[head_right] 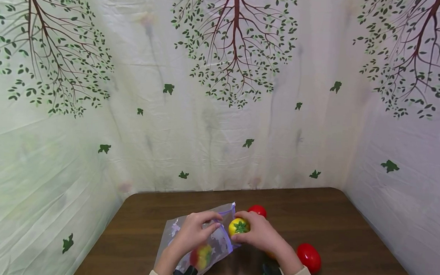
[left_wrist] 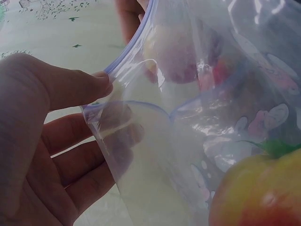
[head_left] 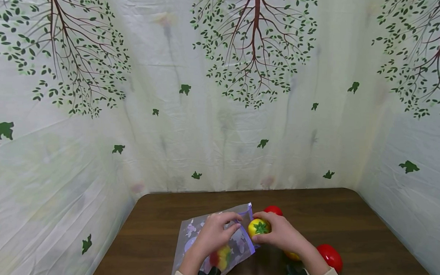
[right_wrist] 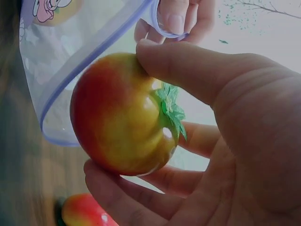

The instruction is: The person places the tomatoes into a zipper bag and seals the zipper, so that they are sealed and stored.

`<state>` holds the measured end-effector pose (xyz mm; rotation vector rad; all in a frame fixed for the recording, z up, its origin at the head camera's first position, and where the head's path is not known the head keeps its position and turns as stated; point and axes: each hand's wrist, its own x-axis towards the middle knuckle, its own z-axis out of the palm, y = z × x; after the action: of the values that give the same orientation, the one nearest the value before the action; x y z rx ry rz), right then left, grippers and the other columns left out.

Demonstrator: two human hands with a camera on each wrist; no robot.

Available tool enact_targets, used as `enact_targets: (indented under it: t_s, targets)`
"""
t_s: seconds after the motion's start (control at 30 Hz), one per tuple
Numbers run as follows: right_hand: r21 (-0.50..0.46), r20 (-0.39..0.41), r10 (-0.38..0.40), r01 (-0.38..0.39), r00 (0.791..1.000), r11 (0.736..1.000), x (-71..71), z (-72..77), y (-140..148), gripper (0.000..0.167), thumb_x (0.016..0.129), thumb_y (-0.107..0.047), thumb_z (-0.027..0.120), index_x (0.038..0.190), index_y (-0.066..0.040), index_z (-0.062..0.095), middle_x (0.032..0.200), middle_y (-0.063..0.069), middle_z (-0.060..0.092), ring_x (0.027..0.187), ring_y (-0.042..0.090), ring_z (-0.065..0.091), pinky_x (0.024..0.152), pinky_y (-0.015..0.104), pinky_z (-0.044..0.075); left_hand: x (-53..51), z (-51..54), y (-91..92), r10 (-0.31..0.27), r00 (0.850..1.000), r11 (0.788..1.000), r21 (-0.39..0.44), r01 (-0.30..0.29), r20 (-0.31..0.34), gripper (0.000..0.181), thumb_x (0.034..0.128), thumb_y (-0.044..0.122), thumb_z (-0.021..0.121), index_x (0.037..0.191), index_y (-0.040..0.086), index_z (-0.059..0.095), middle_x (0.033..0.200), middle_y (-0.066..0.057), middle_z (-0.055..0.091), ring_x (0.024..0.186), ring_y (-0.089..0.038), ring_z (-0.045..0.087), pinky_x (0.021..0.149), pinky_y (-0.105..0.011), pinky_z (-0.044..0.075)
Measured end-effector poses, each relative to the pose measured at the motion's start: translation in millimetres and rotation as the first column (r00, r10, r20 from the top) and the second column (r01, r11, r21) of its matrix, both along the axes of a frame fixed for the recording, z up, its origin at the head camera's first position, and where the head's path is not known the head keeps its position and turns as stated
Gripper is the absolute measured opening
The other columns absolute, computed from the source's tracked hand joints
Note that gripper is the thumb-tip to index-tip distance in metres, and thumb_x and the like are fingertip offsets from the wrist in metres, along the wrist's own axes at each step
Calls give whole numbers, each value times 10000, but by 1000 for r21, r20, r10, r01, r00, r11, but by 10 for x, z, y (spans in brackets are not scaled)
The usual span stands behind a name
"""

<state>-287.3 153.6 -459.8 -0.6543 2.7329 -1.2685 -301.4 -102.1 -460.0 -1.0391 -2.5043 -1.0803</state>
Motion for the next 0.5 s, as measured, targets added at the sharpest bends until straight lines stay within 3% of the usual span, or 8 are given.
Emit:
enact_targets:
  t_s: [0.5]
  targets:
    - [-155,138,134,-113,981,982,-19,-108,-51,545,844,-307,808,1336,-172,616,1159,15,619,976,239,571,786,363,534,7,-7,26,-17,999,1000,0,17,-43,131,961,194,705,1079,167,756,1015,90,736,843,-3,628,732,-244,522]
